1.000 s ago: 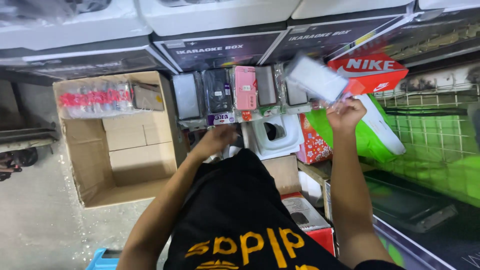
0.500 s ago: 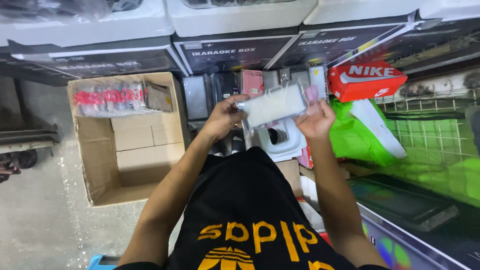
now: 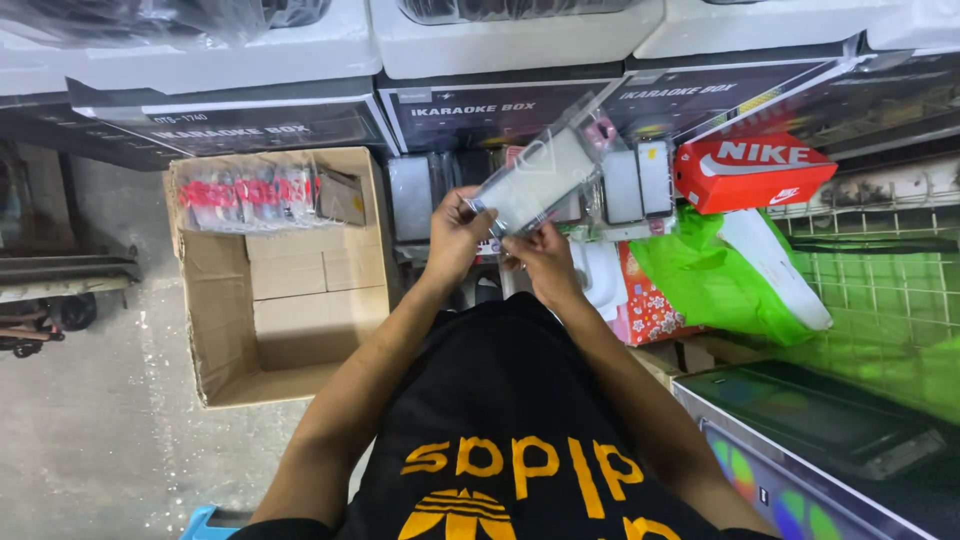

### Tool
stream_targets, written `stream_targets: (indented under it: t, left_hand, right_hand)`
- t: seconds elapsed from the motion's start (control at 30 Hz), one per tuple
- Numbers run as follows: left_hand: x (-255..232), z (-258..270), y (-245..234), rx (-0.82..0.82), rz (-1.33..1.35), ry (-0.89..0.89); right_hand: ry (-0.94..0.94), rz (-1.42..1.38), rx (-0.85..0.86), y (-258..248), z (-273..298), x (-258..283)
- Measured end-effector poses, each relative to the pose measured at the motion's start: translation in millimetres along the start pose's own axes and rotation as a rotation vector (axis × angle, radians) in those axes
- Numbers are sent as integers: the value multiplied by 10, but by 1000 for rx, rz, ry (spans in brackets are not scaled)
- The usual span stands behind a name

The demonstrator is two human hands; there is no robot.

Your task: Sorting and checking various mobile phone cases into a cardboard box.

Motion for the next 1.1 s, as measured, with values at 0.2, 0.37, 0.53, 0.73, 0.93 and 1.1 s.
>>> stream_targets:
  t: [0.2,0.37,0.53,0.73,0.93,1.1]
  left_hand:
    - [-306,103,16,-8,-84,-135]
    - [-646,204,79,153,-130,-240]
    - [-112,-108,-175,247,-276,-54]
    - [-329,82,-8,177,133,-302]
    - [-415,186,149,246,309,-337]
    - [-363,168,111,309,257,-221]
  right_hand:
    - [-12,166,-36,98,-38,193]
    - [-6,287,55,88,-3,407]
    - [-12,314,70,19,38,513]
    - [-223,552,76,95,149,635]
    - [-138,643,-39,192,194,698]
    - [-530,899,60,387,240,978]
Point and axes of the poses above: each hand's wrist, its own z-axis away from the middle knuckle, its own y-axis out of the palm, x = y × z, the point moved 4 cm from there along -z, towards the middle knuckle, and after that the axes turned 12 degrees about -y, right-handed, at the moved point
